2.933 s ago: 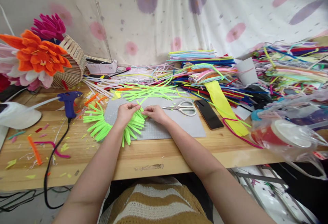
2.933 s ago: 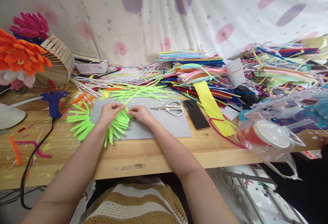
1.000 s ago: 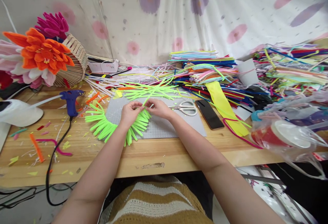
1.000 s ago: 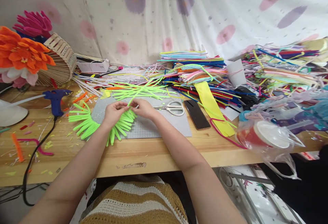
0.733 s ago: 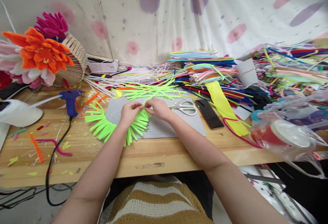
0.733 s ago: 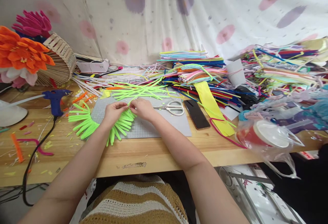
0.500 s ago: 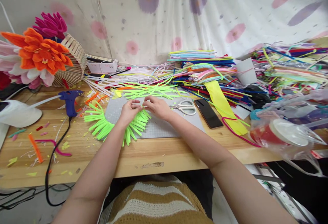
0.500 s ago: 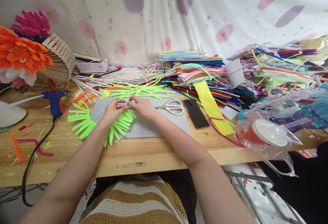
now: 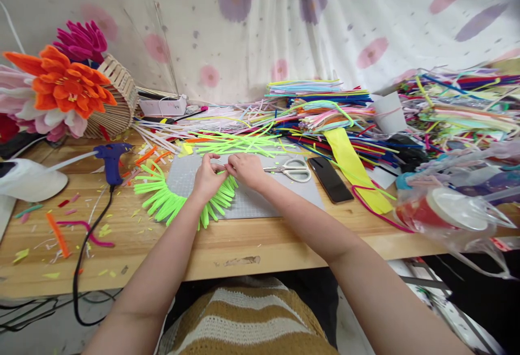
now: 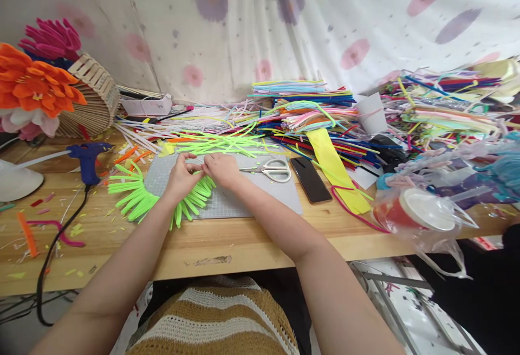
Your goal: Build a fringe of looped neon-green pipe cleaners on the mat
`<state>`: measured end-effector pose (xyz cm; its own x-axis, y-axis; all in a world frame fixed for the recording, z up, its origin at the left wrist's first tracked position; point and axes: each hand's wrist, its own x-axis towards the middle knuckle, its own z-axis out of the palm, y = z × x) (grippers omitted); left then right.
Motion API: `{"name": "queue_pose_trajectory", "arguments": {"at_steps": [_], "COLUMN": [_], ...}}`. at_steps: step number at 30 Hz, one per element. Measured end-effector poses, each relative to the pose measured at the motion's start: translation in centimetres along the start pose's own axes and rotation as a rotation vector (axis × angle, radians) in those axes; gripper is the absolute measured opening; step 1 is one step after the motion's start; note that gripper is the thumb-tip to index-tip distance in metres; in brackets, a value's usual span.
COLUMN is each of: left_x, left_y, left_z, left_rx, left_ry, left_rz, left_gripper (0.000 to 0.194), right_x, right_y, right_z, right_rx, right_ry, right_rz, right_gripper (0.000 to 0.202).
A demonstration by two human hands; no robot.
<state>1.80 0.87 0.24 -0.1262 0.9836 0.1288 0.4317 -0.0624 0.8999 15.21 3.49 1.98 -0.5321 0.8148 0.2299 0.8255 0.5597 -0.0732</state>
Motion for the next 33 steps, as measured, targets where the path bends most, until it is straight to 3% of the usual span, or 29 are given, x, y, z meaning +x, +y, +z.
{"name": "queue_pose_trajectory", "arguments": {"at_steps": [3, 6, 11, 13, 17, 19, 26, 30, 33], "left_x": [-0.5, -0.6, 0.0, 0.2, 0.1, 0.1, 0.2, 0.2, 0.2], "left_y": [0.6, 0.8, 0.2, 0.2, 0.3, 0.2, -0.2, -0.2, -0.4], "left_z": [0.0, 0.2, -0.1, -0.4, -0.7, -0.7, -0.8, -0.8, -0.6], "left_rx": [0.12, 0.053, -0.473, -0.634, -0.719, -0.714, -0.679, -0.669, -0.612], "left_ry": [0.014, 0.029, -0.016, -0.074, -0.195, -0.212, -0.24, -0.25, -0.227], "left_rz": [0.1, 0.083, -0.164, -0.247, -0.347, -0.346, -0.307, -0.306, -0.21], "left_gripper": [0.04, 0.041, 0.054, 0.058, 0.06, 0.06, 0.06, 0.059, 0.055], "right_x": [0.4, 0.3, -1.6, -2.1, -1.7, -1.1, -0.4, -0.4, -0.3], "right_y": [-0.4, -0.2, 1.2, 1.7, 1.9, 1.8, 1.9, 1.8, 1.5], "right_z": [-0.6, -1.6, -2.3, -1.8, -0.4, -0.1, -1.0, -1.6, -1.9], "right_rx": [-0.001, 0.041, 0.236, 0.366, 0.683, 0.718, 0.588, 0.43, 0.352], "right_ry": [-0.055, -0.043, 0.271, 0.3, 0.168, 0.091, -0.064, -0.082, -0.113], "right_rz": [0.122, 0.152, -0.002, 0.023, -0.005, -0.048, -0.212, -0.156, -0.109], "right_gripper": [0.028, 0.029, 0.034, 0.032, 0.026, 0.024, 0.025, 0.027, 0.029]}}
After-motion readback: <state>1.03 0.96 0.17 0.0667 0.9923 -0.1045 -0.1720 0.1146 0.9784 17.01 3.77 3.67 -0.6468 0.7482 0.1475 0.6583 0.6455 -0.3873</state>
